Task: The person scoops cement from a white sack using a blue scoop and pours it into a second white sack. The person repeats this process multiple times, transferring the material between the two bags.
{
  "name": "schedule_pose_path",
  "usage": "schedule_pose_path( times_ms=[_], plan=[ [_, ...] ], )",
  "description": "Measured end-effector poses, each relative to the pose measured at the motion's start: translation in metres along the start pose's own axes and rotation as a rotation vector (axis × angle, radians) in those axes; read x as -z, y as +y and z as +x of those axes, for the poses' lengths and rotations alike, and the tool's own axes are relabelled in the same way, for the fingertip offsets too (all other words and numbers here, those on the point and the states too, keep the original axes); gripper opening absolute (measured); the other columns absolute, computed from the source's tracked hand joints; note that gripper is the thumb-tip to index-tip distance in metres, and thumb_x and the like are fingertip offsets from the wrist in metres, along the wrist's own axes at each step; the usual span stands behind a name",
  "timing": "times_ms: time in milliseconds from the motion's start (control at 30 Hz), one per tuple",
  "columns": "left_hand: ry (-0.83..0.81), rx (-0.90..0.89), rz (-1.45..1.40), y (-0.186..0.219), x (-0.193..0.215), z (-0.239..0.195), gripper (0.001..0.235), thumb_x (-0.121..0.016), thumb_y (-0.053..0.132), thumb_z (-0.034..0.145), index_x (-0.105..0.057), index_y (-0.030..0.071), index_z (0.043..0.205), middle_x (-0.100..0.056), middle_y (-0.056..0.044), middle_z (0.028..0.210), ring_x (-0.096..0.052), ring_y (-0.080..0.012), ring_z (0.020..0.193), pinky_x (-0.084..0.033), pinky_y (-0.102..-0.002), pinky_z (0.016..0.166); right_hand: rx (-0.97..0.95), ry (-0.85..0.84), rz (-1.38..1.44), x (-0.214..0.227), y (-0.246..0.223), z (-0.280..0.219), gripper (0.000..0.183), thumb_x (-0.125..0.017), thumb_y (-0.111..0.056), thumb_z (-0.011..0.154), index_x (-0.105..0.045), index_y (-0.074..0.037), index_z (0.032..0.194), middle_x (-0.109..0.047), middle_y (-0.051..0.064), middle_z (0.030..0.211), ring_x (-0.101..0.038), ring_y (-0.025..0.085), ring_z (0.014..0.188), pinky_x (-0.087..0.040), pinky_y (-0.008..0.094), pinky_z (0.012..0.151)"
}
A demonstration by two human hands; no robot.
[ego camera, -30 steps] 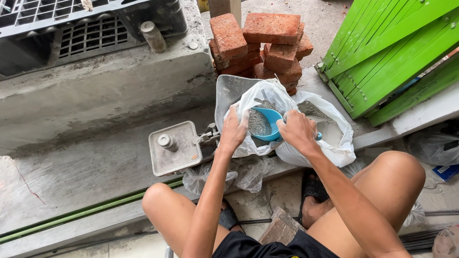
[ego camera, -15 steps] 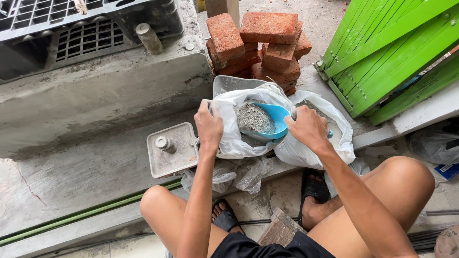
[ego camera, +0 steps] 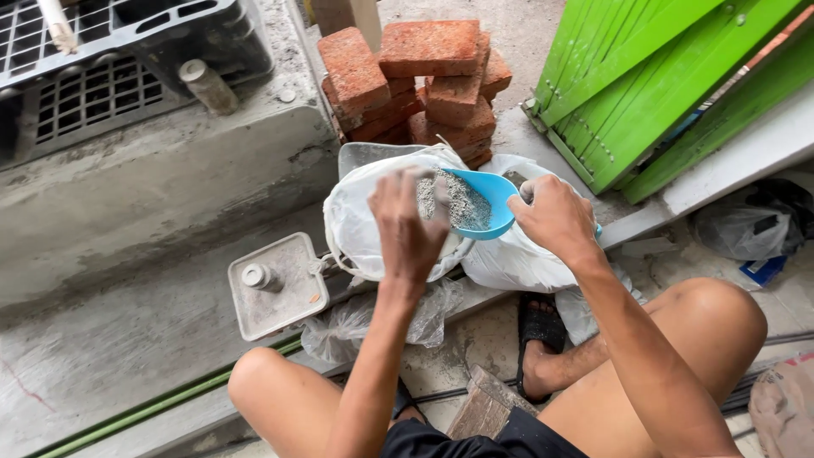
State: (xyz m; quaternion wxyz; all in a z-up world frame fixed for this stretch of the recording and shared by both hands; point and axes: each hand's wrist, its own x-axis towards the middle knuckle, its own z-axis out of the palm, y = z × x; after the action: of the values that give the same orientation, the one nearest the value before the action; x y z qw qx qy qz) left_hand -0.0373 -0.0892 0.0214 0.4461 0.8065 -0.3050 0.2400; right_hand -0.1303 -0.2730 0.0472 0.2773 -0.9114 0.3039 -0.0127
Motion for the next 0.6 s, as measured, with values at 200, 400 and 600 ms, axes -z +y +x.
schedule_pose_path(
  times_ms=[200,400,600],
  plan=[
    [0.156,-0.396,-0.192,0.035,-0.039,-0.035,0.007,-0.068,0.023,0.088,-0.064,0.018,0.088,-0.064,0.002,0.085,-0.060,-0.0197,0.074,-0.042,-0.033,0.073,-0.125,0.007,-0.001,0.035,0.028,-0.007,0.036,-0.057,-0.044,0.092,-0.073,-0.016,0.076,-0.073,0.015,0.080,-0.070,0.045,0.098,-0.052,0.055,0.089],
    [-0.021,-0.465,-0.339,0.035,-0.084,-0.070,0.007,-0.070,0.022,0.085,-0.065,0.017,0.084,-0.061,0.000,0.080,-0.058,-0.0209,0.069,-0.043,-0.033,0.069,-0.162,0.098,-0.007,0.060,0.078,-0.006,0.038,-0.058,-0.045,0.095,-0.076,-0.014,0.082,-0.073,0.017,0.080,-0.069,0.047,0.099,-0.052,0.057,0.089],
    [-0.548,-0.344,-0.221,0.028,-0.137,-0.092,0.057,-0.075,0.017,0.065,-0.062,0.003,0.119,-0.066,-0.018,0.112,-0.063,-0.0384,0.116,-0.047,-0.049,0.104,-0.278,0.189,0.038,0.061,0.141,0.004,0.031,-0.060,-0.039,0.092,-0.068,-0.018,0.071,-0.066,0.002,0.066,-0.071,0.038,0.085,-0.052,0.049,0.084]
  ],
)
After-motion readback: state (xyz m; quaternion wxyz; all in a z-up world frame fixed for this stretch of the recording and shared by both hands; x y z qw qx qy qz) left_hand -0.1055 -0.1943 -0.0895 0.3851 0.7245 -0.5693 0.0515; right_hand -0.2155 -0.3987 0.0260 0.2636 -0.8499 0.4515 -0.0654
